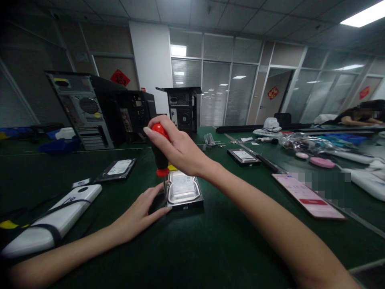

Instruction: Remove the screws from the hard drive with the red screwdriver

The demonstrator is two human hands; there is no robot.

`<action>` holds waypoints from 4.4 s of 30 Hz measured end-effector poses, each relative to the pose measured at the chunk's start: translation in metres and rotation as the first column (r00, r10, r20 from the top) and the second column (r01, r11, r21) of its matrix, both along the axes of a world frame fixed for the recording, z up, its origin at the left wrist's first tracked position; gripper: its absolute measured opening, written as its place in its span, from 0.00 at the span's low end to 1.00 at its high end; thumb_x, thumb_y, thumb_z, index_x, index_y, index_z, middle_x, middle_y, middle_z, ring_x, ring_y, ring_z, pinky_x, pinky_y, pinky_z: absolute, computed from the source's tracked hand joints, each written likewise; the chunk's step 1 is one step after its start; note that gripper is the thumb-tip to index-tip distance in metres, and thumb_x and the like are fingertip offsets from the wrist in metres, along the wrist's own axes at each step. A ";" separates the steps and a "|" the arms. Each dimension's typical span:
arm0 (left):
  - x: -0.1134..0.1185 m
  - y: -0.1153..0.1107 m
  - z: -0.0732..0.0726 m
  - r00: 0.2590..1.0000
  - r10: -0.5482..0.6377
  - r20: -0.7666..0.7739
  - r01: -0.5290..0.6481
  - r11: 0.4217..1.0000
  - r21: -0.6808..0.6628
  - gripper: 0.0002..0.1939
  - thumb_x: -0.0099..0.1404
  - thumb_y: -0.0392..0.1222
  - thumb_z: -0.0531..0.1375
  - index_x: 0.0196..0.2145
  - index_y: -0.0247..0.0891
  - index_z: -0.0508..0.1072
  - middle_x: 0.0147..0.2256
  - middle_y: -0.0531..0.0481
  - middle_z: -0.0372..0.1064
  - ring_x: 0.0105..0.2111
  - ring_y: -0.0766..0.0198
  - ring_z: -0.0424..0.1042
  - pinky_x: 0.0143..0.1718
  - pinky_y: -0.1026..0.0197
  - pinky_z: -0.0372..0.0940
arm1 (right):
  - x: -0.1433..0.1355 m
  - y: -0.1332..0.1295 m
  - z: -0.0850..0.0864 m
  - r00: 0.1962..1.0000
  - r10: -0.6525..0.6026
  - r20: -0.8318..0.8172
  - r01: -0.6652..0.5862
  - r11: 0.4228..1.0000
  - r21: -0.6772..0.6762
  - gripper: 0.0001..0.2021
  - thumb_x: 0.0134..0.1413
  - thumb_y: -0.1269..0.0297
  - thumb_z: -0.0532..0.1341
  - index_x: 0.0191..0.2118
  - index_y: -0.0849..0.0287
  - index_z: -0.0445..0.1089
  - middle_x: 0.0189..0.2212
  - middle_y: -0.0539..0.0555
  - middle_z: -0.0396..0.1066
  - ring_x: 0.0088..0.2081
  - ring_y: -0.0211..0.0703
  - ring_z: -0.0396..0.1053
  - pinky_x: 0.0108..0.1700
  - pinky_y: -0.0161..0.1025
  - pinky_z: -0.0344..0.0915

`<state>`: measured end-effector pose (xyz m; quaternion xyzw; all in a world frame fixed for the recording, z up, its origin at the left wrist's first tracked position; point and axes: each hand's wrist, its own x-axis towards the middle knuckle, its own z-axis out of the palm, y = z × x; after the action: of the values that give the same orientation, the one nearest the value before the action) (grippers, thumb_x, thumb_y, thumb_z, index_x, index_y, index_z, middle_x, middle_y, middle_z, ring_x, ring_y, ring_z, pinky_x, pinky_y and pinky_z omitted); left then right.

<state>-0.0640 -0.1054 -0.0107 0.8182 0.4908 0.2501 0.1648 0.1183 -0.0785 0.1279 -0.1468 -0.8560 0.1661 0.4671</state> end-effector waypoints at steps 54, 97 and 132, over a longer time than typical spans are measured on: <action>0.003 0.006 0.013 0.969 -0.103 0.224 0.111 0.994 -0.024 0.09 0.56 0.47 0.62 0.32 0.39 0.73 0.41 0.50 0.64 0.44 0.57 0.65 0.47 0.55 0.62 | -0.018 -0.003 -0.009 0.897 0.243 -0.369 -0.417 0.740 -0.527 0.17 0.49 0.59 0.61 0.42 0.52 0.53 0.29 0.45 0.63 0.28 0.33 0.64 0.35 0.34 0.66; -0.001 0.015 0.007 0.944 -0.145 0.296 0.192 0.972 -0.138 0.08 0.58 0.46 0.62 0.32 0.38 0.74 0.40 0.51 0.66 0.43 0.60 0.66 0.48 0.57 0.60 | -0.017 0.000 -0.009 0.867 0.338 -0.365 -0.476 0.778 -0.411 0.12 0.55 0.66 0.57 0.46 0.57 0.61 0.39 0.51 0.64 0.39 0.36 0.65 0.47 0.37 0.64; -0.001 0.016 0.007 0.944 -0.148 0.294 0.195 0.971 -0.137 0.08 0.57 0.45 0.62 0.32 0.39 0.74 0.40 0.51 0.67 0.43 0.59 0.66 0.48 0.56 0.59 | -0.015 -0.005 -0.006 0.921 0.295 -0.255 -0.374 0.854 -0.362 0.13 0.57 0.66 0.55 0.48 0.56 0.58 0.40 0.51 0.63 0.39 0.36 0.66 0.43 0.35 0.67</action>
<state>-0.0648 -0.0898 -0.0038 0.7975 0.4081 0.3072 0.3210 0.1030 -0.0834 0.1221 -0.0717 -0.7667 0.4314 0.4699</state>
